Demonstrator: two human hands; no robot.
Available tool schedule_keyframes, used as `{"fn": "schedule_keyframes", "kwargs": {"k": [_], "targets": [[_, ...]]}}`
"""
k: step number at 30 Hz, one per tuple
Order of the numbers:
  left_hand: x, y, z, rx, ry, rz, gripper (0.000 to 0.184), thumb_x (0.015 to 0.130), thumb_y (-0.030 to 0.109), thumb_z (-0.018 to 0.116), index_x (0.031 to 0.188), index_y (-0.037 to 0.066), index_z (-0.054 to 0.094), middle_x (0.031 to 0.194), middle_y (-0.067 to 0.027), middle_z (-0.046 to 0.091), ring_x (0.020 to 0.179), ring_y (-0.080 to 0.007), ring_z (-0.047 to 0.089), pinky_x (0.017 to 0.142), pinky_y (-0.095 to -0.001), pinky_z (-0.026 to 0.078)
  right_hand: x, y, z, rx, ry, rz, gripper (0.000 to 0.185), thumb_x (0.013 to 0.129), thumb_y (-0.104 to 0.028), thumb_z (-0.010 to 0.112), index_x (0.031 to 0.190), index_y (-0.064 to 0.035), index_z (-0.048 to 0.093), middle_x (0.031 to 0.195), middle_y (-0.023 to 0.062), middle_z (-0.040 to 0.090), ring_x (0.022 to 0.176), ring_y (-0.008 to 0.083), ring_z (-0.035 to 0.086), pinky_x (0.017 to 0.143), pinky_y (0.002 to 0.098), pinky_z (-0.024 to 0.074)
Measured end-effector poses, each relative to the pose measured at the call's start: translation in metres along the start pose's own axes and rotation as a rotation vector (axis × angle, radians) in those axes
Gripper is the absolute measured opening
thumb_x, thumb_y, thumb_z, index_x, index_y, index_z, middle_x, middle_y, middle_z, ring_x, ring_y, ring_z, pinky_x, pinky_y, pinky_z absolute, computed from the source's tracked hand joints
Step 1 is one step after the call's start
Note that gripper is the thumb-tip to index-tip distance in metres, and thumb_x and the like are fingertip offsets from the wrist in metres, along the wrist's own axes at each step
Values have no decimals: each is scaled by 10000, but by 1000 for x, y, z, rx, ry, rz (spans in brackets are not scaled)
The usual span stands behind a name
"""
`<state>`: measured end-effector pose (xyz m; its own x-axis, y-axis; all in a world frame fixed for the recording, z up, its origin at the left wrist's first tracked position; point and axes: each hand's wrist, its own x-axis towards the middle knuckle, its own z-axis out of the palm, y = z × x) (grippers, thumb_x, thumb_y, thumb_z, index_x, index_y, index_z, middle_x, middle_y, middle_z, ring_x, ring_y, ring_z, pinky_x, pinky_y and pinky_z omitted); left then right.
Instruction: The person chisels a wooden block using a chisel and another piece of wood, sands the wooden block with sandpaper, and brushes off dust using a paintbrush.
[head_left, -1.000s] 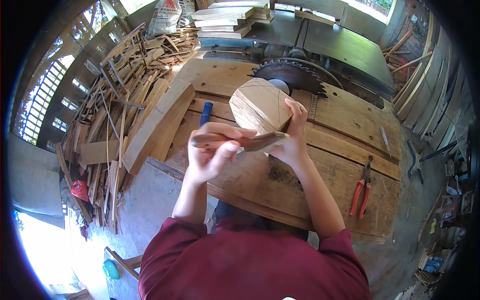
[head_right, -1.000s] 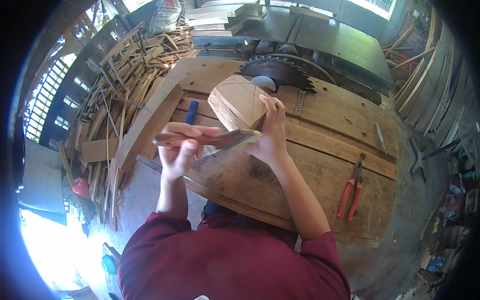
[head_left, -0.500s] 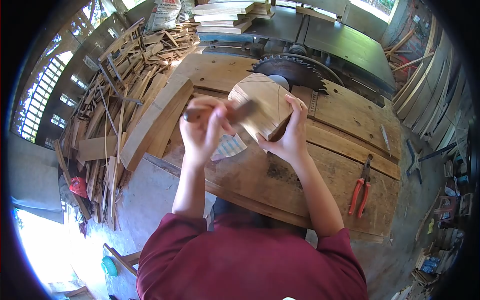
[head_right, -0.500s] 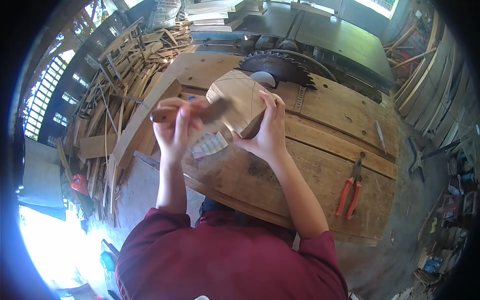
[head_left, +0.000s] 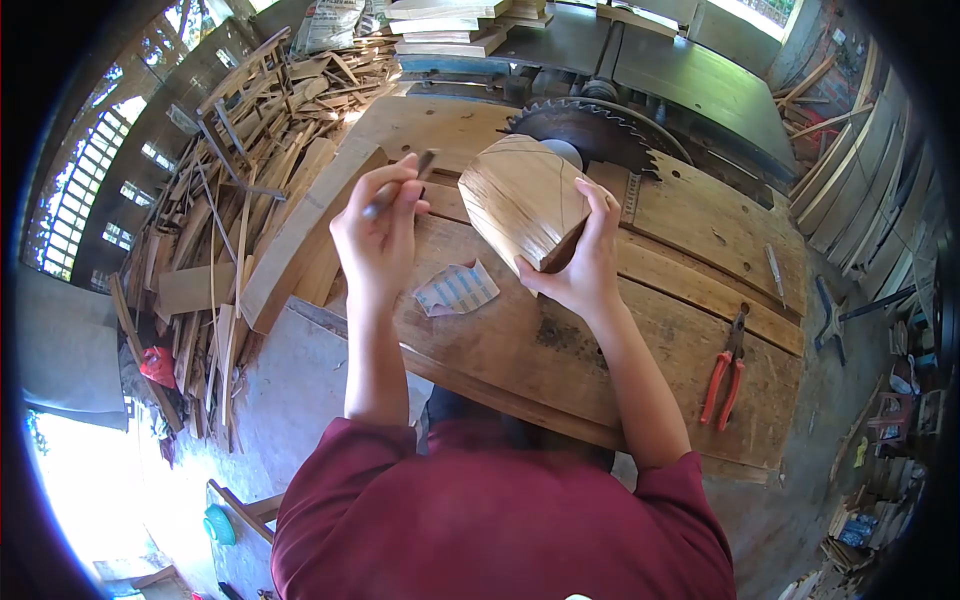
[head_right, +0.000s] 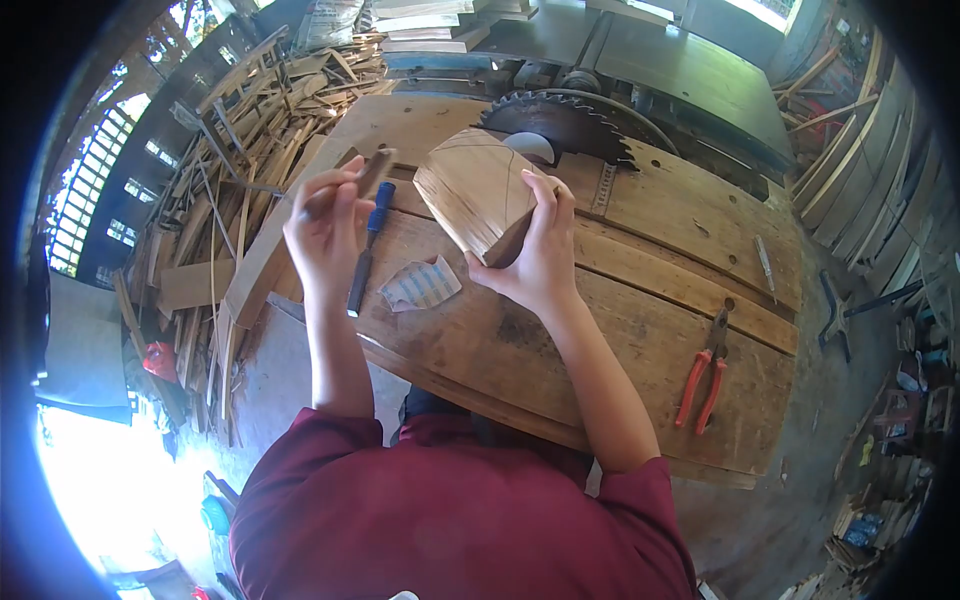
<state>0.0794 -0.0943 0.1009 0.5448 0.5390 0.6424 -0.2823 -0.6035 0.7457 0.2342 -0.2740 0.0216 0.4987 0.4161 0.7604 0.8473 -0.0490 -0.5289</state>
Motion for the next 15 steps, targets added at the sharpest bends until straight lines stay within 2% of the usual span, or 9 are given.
{"fn": "schedule_keyframes", "kwargs": {"k": [1, 2, 5, 6, 9, 10, 13, 14, 15], "targets": [[-1, 2, -2, -86, -5, 0, 151, 1021, 103, 605, 1101, -25, 598, 1138, -255, 715, 717, -150, 718, 587, -218, 520, 0, 0, 0, -1, -2, 7, 1080, 554, -287, 913, 1438, -65, 334, 1311, 222, 457, 1230, 418, 442, 1037, 524, 398], [-5, 5, -3, -313, -77, 104, 163, 1034, 118, 578, 1124, -17, 568, 1165, -300, 692, 716, -165, 717, 614, -240, 533, -1, 1, 0, 0, -3, 15, 1079, 554, -286, 914, 1438, -65, 335, 1310, 221, 458, 1229, 417, 442, 1036, 524, 399], [-13, -1, 0, -666, -351, 162, 181, 1045, 130, 553, 1160, -8, 535, 1180, -333, 672, 720, -174, 716, 628, -254, 538, 0, -1, 1, 0, 0, 15, 1078, 553, -285, 914, 1437, -65, 337, 1309, 221, 458, 1232, 417, 441, 1031, 526, 405], [-16, 9, 2, -536, -290, 4, 190, 1040, 167, 586, 1077, -19, 581, 1107, -267, 714, 739, -167, 717, 654, -258, 547, 0, -2, 0, -1, 2, 10, 1078, 553, -285, 914, 1436, -65, 337, 1309, 222, 458, 1233, 417, 440, 1030, 527, 407], [-8, 6, 2, 99, 56, -147, 231, 1020, 197, 635, 977, -30, 628, 996, -174, 738, 725, -147, 708, 656, -244, 546, 0, -1, 1, -6, -2, 11, 1082, 548, -282, 915, 1437, -63, 337, 1319, 222, 453, 1236, 419, 442, 1029, 525, 411], [-5, 13, 6, 51, 178, -87, 220, 988, 183, 685, 922, -25, 664, 914, -104, 732, 719, -126, 700, 652, -231, 545, 0, -1, 1, -6, -7, 17, 1084, 547, -282, 916, 1437, -63, 337, 1323, 222, 451, 1238, 420, 441, 1030, 523, 411], [-10, 12, -5, 138, 238, 63, 143, 973, 134, 692, 967, -7, 672, 920, -94, 726, 678, -118, 676, 624, -223, 536, 0, -2, -1, -7, -23, 27, 1091, 543, -281, 918, 1440, -64, 336, 1334, 223, 446, 1247, 423, 437, 1036, 522, 410], [-13, 15, -11, -112, 132, -61, 105, 971, 115, 688, 958, 11, 673, 927, -83, 725, 643, -110, 651, 612, -229, 529, 1, -2, -3, -6, -31, 27, 1095, 542, -281, 919, 1442, -65, 334, 1336, 222, 445, 1250, 424, 435, 1038, 523, 409], [-14, 15, -8, -219, 69, -42, 102, 973, 114, 685, 963, 14, 675, 930, -79, 724, 634, -107, 642, 606, -230, 524, 0, -3, -3, -3, -41, 27, 1098, 541, -282, 919, 1444, -66, 333, 1338, 221, 445, 1254, 425, 433, 1040, 524, 409]]}}
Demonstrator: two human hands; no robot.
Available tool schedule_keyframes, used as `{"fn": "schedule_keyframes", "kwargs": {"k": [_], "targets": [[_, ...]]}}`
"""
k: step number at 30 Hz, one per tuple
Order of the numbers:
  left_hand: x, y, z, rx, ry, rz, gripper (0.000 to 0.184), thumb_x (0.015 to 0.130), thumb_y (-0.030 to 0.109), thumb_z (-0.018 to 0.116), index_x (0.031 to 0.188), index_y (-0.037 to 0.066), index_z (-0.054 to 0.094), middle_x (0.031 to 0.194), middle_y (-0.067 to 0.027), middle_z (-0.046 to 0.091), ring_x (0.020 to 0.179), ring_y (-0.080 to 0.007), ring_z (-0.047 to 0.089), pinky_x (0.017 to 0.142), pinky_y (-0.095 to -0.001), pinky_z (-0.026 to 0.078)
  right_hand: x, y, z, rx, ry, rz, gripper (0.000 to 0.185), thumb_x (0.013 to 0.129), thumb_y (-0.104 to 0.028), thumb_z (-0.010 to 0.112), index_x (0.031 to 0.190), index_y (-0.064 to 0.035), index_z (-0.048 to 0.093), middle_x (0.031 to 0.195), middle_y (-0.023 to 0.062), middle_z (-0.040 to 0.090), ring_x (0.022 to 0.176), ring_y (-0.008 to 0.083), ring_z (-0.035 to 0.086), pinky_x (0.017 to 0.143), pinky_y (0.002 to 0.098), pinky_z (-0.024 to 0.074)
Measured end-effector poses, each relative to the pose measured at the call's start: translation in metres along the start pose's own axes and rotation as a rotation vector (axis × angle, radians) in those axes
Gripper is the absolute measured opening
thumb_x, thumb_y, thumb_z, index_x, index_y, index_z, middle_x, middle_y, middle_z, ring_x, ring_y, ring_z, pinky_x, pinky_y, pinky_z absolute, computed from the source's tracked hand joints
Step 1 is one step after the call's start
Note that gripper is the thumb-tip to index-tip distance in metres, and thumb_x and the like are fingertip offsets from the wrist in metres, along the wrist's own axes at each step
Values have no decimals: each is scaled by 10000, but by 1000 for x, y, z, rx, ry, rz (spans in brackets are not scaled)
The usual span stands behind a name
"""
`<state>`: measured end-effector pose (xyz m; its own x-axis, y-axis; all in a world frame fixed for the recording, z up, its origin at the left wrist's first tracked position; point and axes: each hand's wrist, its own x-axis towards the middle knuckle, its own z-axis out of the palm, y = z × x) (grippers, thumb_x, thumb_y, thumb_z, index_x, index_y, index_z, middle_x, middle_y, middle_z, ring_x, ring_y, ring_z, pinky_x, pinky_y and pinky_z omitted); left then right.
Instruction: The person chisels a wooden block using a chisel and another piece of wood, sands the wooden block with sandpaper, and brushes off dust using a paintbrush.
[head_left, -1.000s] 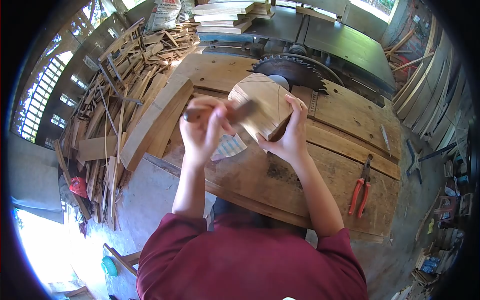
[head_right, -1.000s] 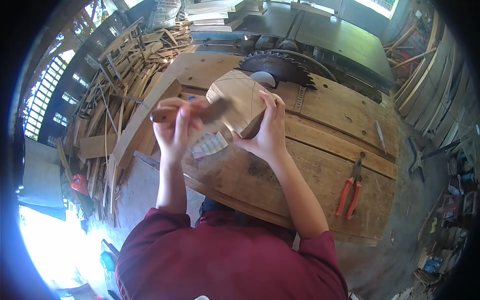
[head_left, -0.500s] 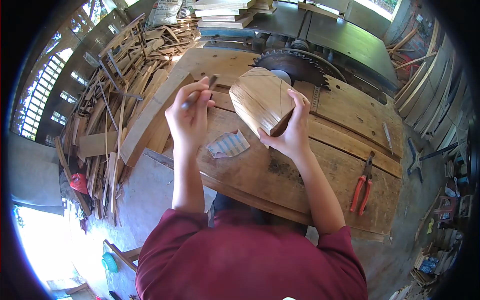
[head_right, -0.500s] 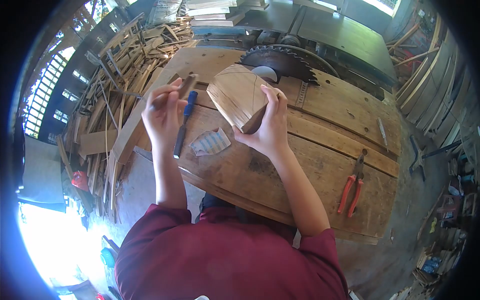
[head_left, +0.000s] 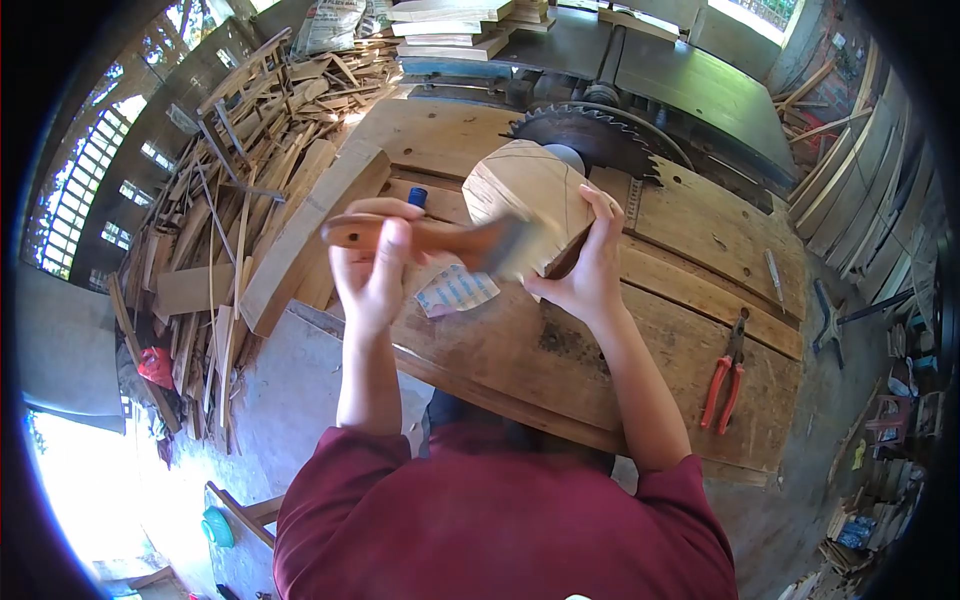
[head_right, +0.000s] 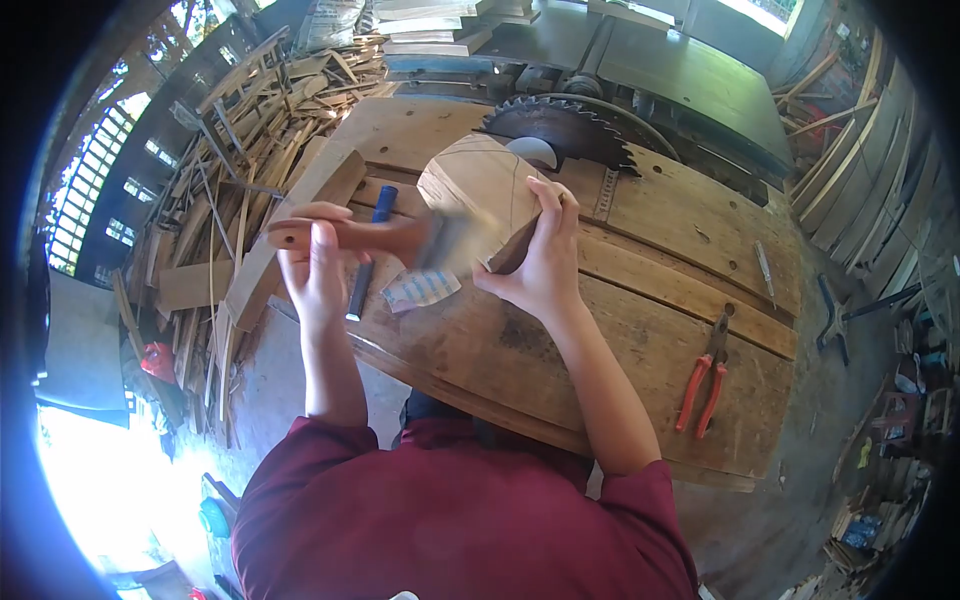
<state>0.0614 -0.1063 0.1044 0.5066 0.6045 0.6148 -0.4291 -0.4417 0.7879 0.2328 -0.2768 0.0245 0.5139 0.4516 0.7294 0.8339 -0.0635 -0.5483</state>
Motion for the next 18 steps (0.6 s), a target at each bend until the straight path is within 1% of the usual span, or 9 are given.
{"fn": "schedule_keyframes", "kwargs": {"k": [2, 3, 6, 7, 10, 13, 16, 17, 18], "targets": [[-5, -7, 9, -210, -130, 12, 95, 976, 113, 679, 973, 19, 679, 936, -69, 724, 614, -100, 623, 594, -231, 514, -1, 1, 0, 12, -5, 20, 1104, 541, -282, 920, 1448, -66, 330, 1340, 223, 441, 1263, 425, 429, 1046, 530, 407], [-1, -14, 4, 129, -177, 22, 98, 964, 113, 699, 967, 15, 691, 937, -77, 731, 662, -105, 658, 615, -240, 532, -2, 1, 0, 16, -9, 29, 1106, 541, -282, 920, 1451, -66, 328, 1341, 225, 439, 1268, 425, 428, 1050, 533, 405], [10, -27, 0, 449, 80, 203, 114, 980, 128, 691, 985, 14, 690, 976, -75, 735, 727, -125, 686, 639, -258, 547, -2, 5, 5, -6, 25, -10, 1110, 545, -271, 921, 1457, -63, 324, 1347, 230, 431, 1276, 425, 428, 1058, 531, 404], [13, -28, -5, 560, 137, 220, 108, 961, 104, 712, 933, 0, 704, 1018, -90, 746, 766, -125, 702, 684, -251, 559, -2, 5, 4, -18, 4, -14, 1102, 602, -321, 907, 1469, -15, 299, 1370, 227, 398, 1289, 402, 418, 1103, 504, 363], [2, -48, -24, 483, 147, 131, 130, 906, 71, 751, 1021, 16, 728, 902, -106, 758, 794, -168, 734, 709, -288, 577, -2, 5, 4, -4, 5, -34, 1099, 606, -325, 902, 1471, -14, 299, 1366, 226, 405, 1294, 398, 410, 1107, 503, 354], [-22, -54, -37, 596, -16, 83, 145, 872, 41, 766, 1013, 35, 738, 952, -132, 753, 866, -230, 743, 775, -331, 587, -3, 7, 5, 22, -4, -13, 1092, 617, -338, 894, 1471, -14, 295, 1378, 225, 394, 1303, 392, 399, 1109, 508, 345], [-40, -72, -59, 682, -123, 260, 176, 835, 19, 782, 1005, 48, 746, 1007, -156, 743, 925, -289, 734, 811, -372, 587, -2, 6, 3, 7, -5, -27, 1090, 579, -261, 898, 1468, -38, 309, 1356, 224, 384, 1294, 399, 419, 1096, 509, 382], [-47, -78, -68, 658, -140, 235, 200, 821, -3, 781, 1013, 41, 750, 1069, -166, 728, 949, -311, 727, 810, -372, 589, -1, 8, 3, 13, -12, -32, 1095, 598, -297, 894, 1474, -32, 293, 1372, 223, 376, 1300, 391, 408, 1099, 510, 368], [-50, -78, -74, 665, -166, 233, 208, 820, -8, 780, 1019, 43, 751, 1073, -166, 724, 951, -313, 726, 811, -371, 589, -2, 10, 4, 19, -16, -34, 1102, 617, -334, 889, 1480, -25, 278, 1387, 222, 368, 1307, 384, 397, 1102, 510, 354]]}}
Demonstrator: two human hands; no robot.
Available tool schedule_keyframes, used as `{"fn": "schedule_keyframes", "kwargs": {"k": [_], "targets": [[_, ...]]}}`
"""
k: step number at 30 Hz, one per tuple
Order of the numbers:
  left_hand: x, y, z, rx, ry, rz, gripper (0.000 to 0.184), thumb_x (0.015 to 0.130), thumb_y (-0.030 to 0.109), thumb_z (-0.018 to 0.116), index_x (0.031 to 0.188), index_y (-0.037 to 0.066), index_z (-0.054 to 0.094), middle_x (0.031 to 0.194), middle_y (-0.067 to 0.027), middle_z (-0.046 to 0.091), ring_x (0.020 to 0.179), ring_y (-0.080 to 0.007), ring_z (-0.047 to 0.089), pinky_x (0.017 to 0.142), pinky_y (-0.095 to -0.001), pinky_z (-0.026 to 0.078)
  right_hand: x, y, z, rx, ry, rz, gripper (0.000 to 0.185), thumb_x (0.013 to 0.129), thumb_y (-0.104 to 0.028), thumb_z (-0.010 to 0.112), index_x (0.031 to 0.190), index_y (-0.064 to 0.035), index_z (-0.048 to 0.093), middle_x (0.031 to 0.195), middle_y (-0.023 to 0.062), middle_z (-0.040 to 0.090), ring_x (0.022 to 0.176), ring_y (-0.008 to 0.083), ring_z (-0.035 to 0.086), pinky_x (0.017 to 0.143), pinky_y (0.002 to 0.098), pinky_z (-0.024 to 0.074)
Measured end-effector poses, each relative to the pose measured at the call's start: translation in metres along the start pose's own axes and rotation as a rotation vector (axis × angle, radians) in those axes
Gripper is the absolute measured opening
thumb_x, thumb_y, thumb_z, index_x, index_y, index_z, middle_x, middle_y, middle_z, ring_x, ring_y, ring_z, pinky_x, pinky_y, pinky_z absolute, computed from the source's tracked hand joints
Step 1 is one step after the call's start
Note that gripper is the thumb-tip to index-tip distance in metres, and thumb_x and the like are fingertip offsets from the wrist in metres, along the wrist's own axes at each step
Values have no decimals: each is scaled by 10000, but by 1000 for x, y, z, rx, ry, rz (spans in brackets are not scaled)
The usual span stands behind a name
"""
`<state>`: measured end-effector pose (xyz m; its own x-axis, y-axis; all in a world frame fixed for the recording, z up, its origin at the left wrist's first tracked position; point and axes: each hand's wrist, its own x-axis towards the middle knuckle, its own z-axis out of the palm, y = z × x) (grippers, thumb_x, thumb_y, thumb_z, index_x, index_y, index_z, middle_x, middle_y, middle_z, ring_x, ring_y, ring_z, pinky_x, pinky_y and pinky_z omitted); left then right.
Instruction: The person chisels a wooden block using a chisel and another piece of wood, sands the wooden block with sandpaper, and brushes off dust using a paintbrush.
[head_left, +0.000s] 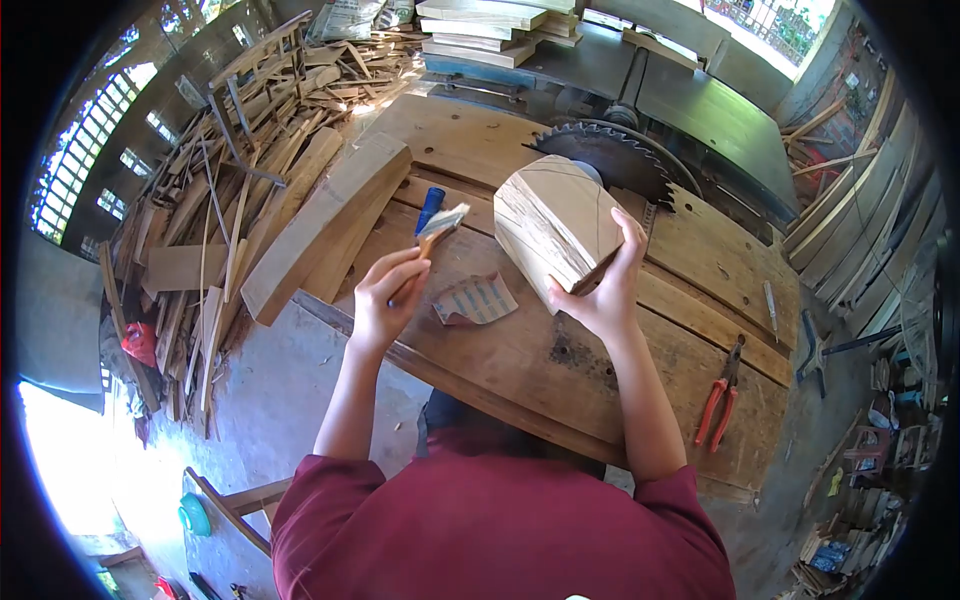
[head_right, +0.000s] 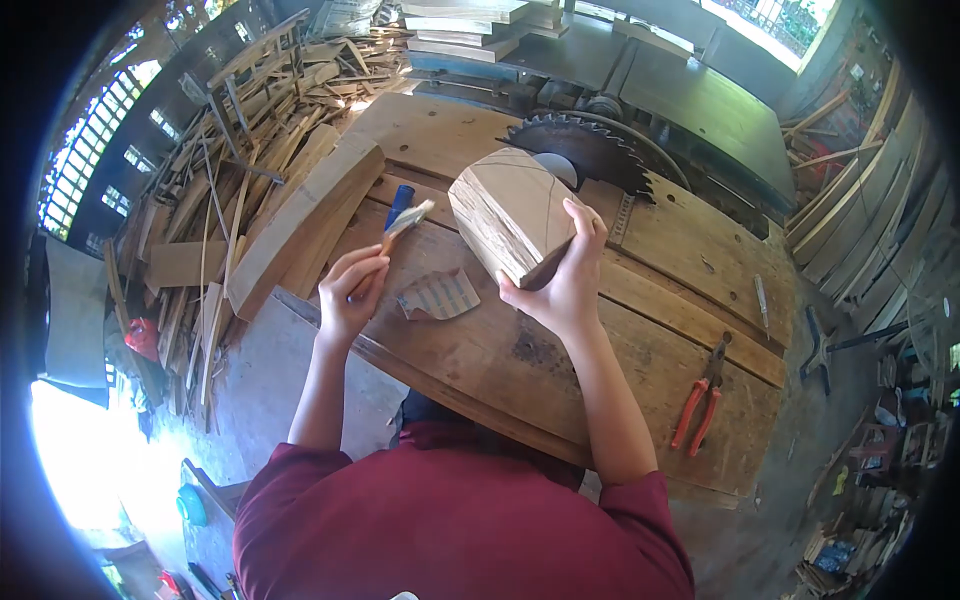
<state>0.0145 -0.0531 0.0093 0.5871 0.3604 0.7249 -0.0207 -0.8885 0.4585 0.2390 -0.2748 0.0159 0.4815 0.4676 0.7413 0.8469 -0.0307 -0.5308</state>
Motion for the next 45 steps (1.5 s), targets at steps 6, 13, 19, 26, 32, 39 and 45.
{"fn": "schedule_keyframes", "kwargs": {"k": [6, 13, 19, 26, 32, 39, 45], "targets": [[-8, -15, -20, 62, -129, -1, 219, 823, 3, 777, 1034, 61, 759, 1169, -154, 684, 988, -311, 714, 826, -370, 587, -2, -1, 0, -39, -15, 14, 1109, 642, -360, 879, 1494, -26, 252, 1401, 214, 359, 1315, 364, 394, 1106, 500, 348], [-14, -11, -21, 48, -408, -85, 367, 861, 171, 769, 1213, 100, 695, 1434, -154, 551, 1152, -337, 653, 972, -405, 547, -4, 2, 1, -38, -25, 20, 1113, 639, -323, 871, 1506, -36, 233, 1409, 204, 356, 1314, 347, 406, 1109, 491, 354], [-13, -6, -16, 153, -557, -20, 453, 872, 225, 723, 1307, 128, 646, 1526, -141, 460, 1313, -339, 533, 1101, -495, 431, -7, 4, 3, -24, -27, 33, 1103, 644, -307, 866, 1505, -44, 229, 1420, 208, 350, 1328, 347, 389, 1121, 496, 337], [-9, 7, -8, 193, -632, -143, 471, 888, 214, 701, 1342, 112, 625, 1545, -143, 447, 1392, -352, 456, 1161, -503, 347, -7, 1, 1, -61, -29, 43, 1095, 641, -339, 876, 1486, -22, 255, 1397, 220, 360, 1327, 371, 380, 1121, 507, 328], [0, 28, 0, 142, -423, -136, 244, 942, 177, 652, 1145, 44, 681, 1322, -180, 603, 1274, -365, 540, 1076, -484, 415, -5, -2, 3, -25, 13, 58, 1067, 601, -315, 885, 1465, -50, 317, 1321, 225, 391, 1257, 391, 420, 1052, 510, 400], [-12, 28, 4, 30, 0, -515, 383, 1049, 179, 535, 708, 4, 538, 669, -96, 571, 608, -250, 539, 602, -389, 417, -4, -5, 1, -46, -7, 65, 1077, 614, -314, 878, 1473, -24, 297, 1324, 212, 402, 1260, 379, 417, 1073, 506, 370], [-40, -9, 7, 89, 159, -507, 232, 1043, 164, 542, 896, 16, 644, 756, -83, 644, 670, -172, 624, 623, -314, 487, -5, -3, 2, -41, 13, 57, 1068, 618, -348, 868, 1474, -38, 310, 1316, 215, 409, 1244, 375, 428, 1063, 505, 371]]}}
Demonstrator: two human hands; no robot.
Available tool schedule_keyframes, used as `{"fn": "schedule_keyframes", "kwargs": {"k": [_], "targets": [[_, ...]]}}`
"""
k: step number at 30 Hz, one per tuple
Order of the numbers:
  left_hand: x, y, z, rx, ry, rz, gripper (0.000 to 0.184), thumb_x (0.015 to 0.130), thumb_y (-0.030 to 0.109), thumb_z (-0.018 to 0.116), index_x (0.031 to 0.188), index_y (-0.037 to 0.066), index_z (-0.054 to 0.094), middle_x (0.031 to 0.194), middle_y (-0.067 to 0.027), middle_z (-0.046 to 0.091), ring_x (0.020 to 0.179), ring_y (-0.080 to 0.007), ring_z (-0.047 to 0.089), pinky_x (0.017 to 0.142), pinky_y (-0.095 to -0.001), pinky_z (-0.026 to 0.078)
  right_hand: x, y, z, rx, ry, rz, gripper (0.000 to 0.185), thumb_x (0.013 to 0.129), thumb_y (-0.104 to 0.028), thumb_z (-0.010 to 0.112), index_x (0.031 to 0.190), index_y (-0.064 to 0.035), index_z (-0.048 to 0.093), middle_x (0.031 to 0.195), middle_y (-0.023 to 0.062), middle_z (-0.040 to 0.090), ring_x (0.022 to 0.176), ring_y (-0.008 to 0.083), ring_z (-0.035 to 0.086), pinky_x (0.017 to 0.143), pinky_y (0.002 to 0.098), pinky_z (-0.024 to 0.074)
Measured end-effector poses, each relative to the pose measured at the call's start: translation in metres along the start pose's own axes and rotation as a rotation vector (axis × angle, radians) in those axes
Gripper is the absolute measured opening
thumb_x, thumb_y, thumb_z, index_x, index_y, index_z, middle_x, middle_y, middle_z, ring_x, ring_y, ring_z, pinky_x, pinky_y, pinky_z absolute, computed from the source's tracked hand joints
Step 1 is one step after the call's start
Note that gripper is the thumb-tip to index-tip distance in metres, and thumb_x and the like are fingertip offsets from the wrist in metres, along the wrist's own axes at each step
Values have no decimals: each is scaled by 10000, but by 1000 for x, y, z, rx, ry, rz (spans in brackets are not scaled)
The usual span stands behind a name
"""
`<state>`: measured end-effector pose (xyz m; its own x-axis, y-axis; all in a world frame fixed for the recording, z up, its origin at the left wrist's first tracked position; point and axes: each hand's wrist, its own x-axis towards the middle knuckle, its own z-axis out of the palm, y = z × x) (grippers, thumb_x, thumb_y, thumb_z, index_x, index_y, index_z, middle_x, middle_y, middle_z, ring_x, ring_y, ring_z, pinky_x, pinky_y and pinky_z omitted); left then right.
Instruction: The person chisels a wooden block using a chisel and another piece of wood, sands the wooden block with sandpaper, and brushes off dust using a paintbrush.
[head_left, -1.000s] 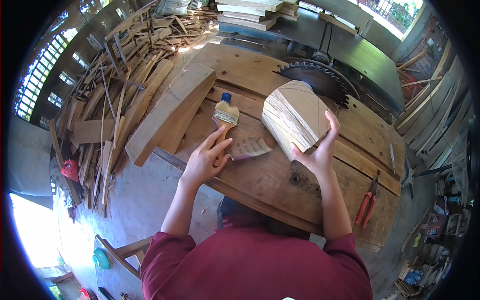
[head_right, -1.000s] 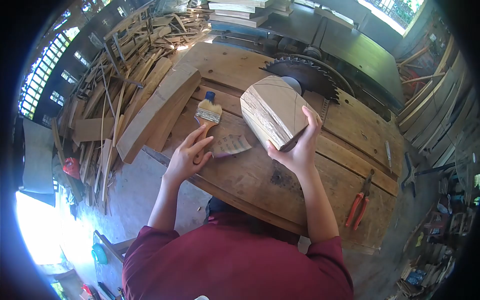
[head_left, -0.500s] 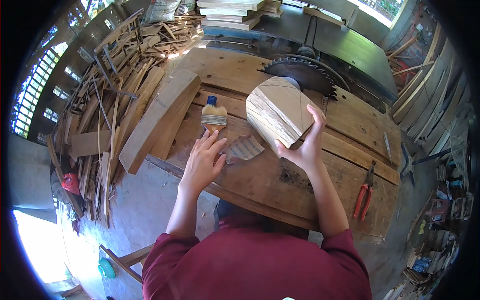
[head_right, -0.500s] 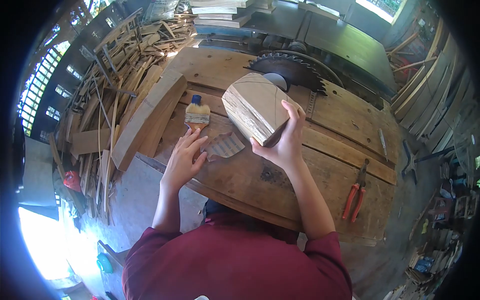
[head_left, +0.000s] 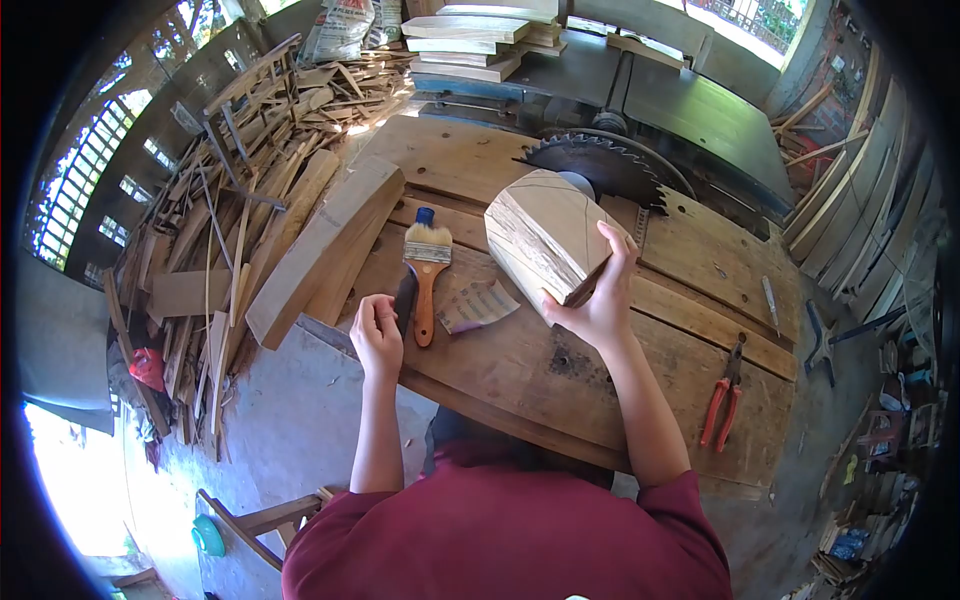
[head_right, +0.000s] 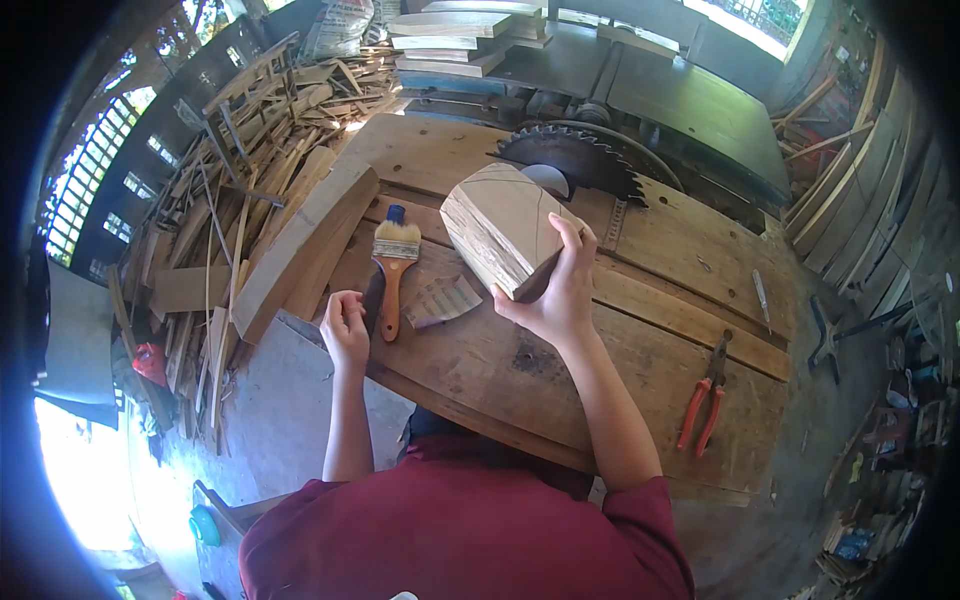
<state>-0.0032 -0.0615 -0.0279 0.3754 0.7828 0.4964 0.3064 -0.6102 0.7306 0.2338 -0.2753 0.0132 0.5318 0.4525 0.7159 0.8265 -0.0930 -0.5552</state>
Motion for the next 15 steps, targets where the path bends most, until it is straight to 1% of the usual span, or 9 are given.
{"fn": "schedule_keyframes", "kwargs": {"k": [1, 3, 4, 7, 8, 11, 13, 14, 15], "targets": [[-1, -6, 2, 19, 58, 71, 213, 1033, 153, 557, 900, 14, 649, 775, -90, 654, 693, -180, 635, 643, -318, 499, -1, 0, 0, 3, 4, 1, 1067, 619, -354, 866, 1474, -40, 312, 1314, 215, 411, 1242, 374, 429, 1063, 505, 370], [1, -15, 5, 59, 173, 217, 173, 1013, 130, 588, 907, 12, 659, 813, -104, 673, 739, -195, 658, 683, -327, 524, 0, 0, 0, 12, 3, 5, 1064, 603, -323, 881, 1469, -62, 318, 1308, 228, 399, 1235, 400, 446, 1034, 515, 416], [2, -16, 6, 75, 185, 166, 142, 997, 108, 612, 913, 7, 665, 883, -119, 700, 788, -207, 681, 724, -328, 541, 0, -1, 0, 17, 2, 6, 1064, 595, -307, 888, 1466, -74, 321, 1305, 234, 393, 1232, 413, 455, 1020, 520, 438], [3, -24, 8, 0, 228, 94, 143, 995, 109, 621, 915, 0, 666, 890, -115, 710, 797, -200, 686, 739, -318, 544, 0, -1, 0, 14, 3, 3, 1062, 600, -312, 885, 1467, -73, 321, 1300, 241, 404, 1234, 416, 453, 1019, 524, 435], [3, -27, 7, 21, 222, 106, 136, 990, 103, 626, 926, -9, 668, 896, -111, 719, 807, -195, 692, 756, -310, 549, 1, -1, -1, 11, 15, -14, 1057, 599, -314, 885, 1464, -73, 327, 1299, 240, 411, 1234, 416, 453, 1022, 524, 430], [2, -26, 9, -42, 226, 105, 131, 980, 101, 636, 928, -13, 676, 884, -110, 720, 802, -189, 694, 768, -307, 551, 1, -2, -2, 8, 24, -51, 1042, 594, -316, 886, 1453, -70, 349, 1293, 237, 430, 1234, 415, 452, 1032, 523, 418], [2, -26, 8, 23, 210, 104, 132, 969, 97, 646, 912, -16, 683, 882, -115, 719, 802, -185, 695, 771, -305, 549, 0, 0, 0, 9, 38, -43, 1029, 589, -313, 887, 1443, -68, 367, 1288, 234, 444, 1232, 414, 453, 1039, 521, 410], [3, -25, 9, -27, 217, 122, 138, 961, 98, 656, 886, -13, 686, 864, -120, 712, 795, -190, 696, 770, -309, 549, -2, 4, 4, 60, 64, -34, 1001, 592, -308, 882, 1427, -67, 386, 1282, 229, 454, 1227, 412, 455, 1040, 521, 407], [3, -27, 7, 32, 192, 107, 139, 959, 105, 657, 880, -6, 688, 858, -120, 709, 795, -214, 699, 780, -321, 550, 1, 3, 6, 81, 90, -77, 988, 602, -306, 875, 1427, -69, 384, 1279, 232, 456, 1227, 408, 457, 1036, 523, 410]]}}
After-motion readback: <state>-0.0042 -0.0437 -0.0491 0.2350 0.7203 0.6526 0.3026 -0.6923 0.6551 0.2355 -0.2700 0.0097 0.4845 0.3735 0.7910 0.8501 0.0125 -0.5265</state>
